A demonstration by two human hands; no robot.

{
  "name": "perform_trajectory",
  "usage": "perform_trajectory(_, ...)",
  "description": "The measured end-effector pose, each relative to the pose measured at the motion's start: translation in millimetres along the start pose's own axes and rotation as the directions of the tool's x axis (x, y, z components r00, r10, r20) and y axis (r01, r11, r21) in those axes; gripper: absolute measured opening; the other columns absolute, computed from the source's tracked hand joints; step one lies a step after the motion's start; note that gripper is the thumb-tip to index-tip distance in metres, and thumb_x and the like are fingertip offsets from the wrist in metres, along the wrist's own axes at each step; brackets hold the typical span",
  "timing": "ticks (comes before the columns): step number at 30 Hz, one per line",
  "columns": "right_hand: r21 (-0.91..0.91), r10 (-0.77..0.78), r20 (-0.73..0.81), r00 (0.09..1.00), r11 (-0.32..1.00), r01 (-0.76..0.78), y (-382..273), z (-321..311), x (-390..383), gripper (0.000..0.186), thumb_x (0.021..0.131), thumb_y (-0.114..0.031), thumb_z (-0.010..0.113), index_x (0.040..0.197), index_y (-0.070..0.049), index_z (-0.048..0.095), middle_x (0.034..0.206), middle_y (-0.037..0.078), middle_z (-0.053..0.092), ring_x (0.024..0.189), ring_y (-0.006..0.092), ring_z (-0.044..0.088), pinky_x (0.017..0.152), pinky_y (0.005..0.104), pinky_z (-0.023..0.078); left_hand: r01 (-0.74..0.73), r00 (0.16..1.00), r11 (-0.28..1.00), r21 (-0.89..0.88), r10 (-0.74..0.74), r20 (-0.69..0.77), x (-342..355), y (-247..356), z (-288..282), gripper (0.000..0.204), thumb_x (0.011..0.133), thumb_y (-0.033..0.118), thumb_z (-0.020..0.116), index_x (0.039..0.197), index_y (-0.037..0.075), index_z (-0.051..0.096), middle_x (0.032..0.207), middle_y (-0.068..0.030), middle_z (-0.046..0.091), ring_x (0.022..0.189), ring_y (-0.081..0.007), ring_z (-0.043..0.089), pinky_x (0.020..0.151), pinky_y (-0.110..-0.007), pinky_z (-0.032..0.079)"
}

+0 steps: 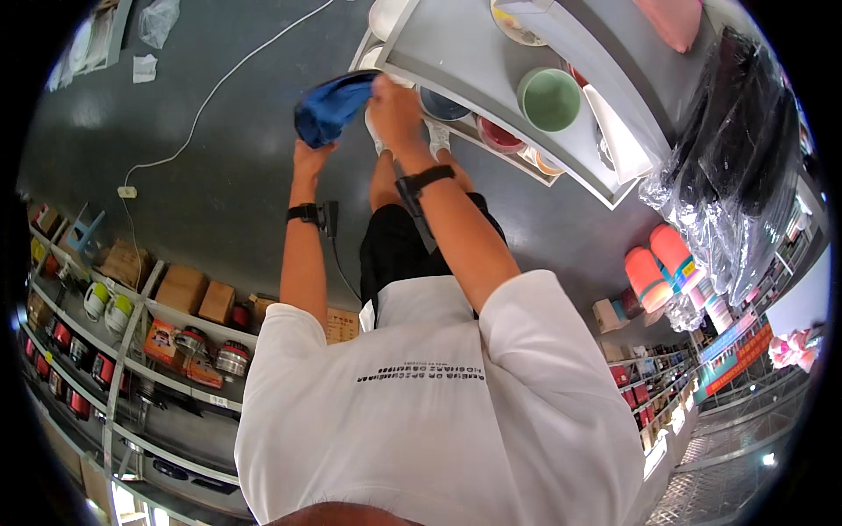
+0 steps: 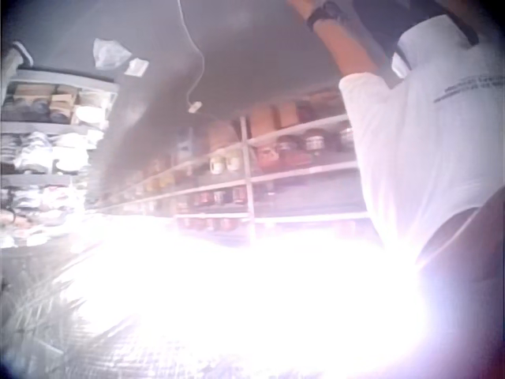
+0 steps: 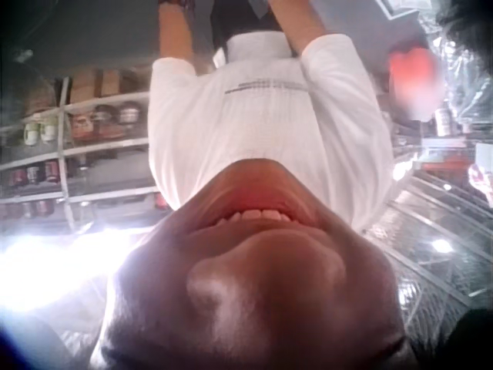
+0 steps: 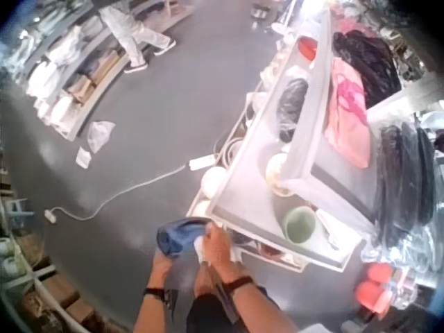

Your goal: The person wipes various kitchen appliances on a shelf with a cloth, including rice cookers and electric kettles. They then move to another aisle and wipe the edges of shelves containing plastic-wrapped goods.

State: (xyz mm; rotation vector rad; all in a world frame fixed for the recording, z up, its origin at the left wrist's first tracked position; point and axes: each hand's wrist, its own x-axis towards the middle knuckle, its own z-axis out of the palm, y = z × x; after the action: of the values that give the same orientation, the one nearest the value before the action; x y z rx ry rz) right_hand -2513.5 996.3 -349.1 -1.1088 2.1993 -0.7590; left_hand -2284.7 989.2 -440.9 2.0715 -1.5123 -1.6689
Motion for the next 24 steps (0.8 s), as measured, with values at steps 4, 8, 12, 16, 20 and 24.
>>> perform_trajectory(4, 0.045, 0.295, -0.292, 0.91, 0.955, -0.295, 50.0, -65.9, 12.6, 0.012, 0.076, -0.017, 0.061, 0.079, -0.006, 0.057, 0.069, 0.015, 0.062, 0.064, 0.0339, 0.061, 0.064, 0.0445, 0.047, -0.074, 0.997, 0.996, 0.056, 0.074, -0.007, -13.3, 58.0, -10.4, 0.053, 0.071, 0.023, 0.082, 0.114, 0.0, 0.062, 0.101, -0.012, 0.07, 0.092, -0.0258, 0.067, 0.081, -0.034, 0.051)
perform_trajectory(8, 0.46, 0.716, -0.374, 0.589, 0.695, -0.553, 99.3, -114.5, 24.1, 0.046, 0.074, -0.035, 0.068, 0.106, -0.002, 0.06, 0.103, 0.022, 0.064, 0.089, 0.0334, 0.064, 0.08, 0.0403, 0.05, -0.272, 0.752, 0.962, -0.028, 0.231, 0.617, -25.8, 131.8, 43.5, 0.049, 0.078, 0.039, 0.077, 0.104, 0.0, 0.066, 0.092, -0.0157, 0.069, 0.08, -0.025, 0.064, 0.076, -0.035, 0.05)
perform_trajectory(12, 0.155, 0.589, -0.26, 0.765, 0.807, -0.569, 125.3, -79.2, 34.2, 0.075, 0.073, -0.046, 0.071, 0.129, -0.002, 0.048, 0.124, 0.026, 0.056, 0.11, 0.0394, 0.058, 0.094, 0.0428, 0.046, -0.412, 0.733, 0.896, 0.167, 0.217, 0.645, -22.3, 121.4, 112.5, 0.053, 0.083, 0.046, 0.068, 0.106, -0.002, 0.065, 0.088, -0.0156, 0.068, 0.076, -0.025, 0.064, 0.072, -0.034, 0.05)
perform_trajectory(16, -0.155, 0.535, -0.055, 0.843, 0.829, -0.537, 107.9, -25.8, 54.2, 0.075, 0.073, -0.04, 0.07, 0.132, -0.003, 0.045, 0.125, 0.028, 0.056, 0.113, 0.0409, 0.057, 0.097, 0.0461, 0.045, -0.133, 0.789, 0.977, 0.17, 0.0, 0.614, -12.4, 119.4, 106.8, 0.049, 0.086, 0.04, 0.064, 0.113, -0.001, 0.063, 0.092, -0.0177, 0.067, 0.086, -0.0218, 0.064, 0.076, -0.032, 0.05)
perform_trajectory(20, 0.821, -0.058, 0.519, 0.853, 0.311, -0.479, 3.7, -29.3, 55.7, 0.032, 0.083, 0.008, 0.049, 0.112, 0.004, 0.061, 0.095, 0.009, 0.064, 0.091, 0.0174, 0.065, 0.085, 0.0296, 0.055, 0.12, 0.897, 0.945, -0.304, 0.029, 0.441, -13.2, 92.4, 49.6, 0.04, 0.084, 0.027, 0.068, 0.112, -0.002, 0.064, 0.091, -0.0099, 0.068, 0.082, -0.0165, 0.063, 0.076, -0.03, 0.05)
perform_trajectory(24, 0.778, -0.021, 0.574, 0.819, 0.327, -0.537, -15.1, -34.4, 29.0, 0.025, 0.083, 0.005, 0.053, 0.106, 0.003, 0.064, 0.096, 0.008, 0.065, 0.088, 0.0157, 0.065, 0.085, 0.0278, 0.054, 0.152, 0.966, 0.895, -0.418, -0.046, 0.253, -5.2, 62.0, 17.3, 0.045, 0.086, 0.013, 0.067, 0.127, -0.002, 0.054, 0.111, -0.0078, 0.063, 0.09, -0.018, 0.06, 0.079, -0.03, 0.049)
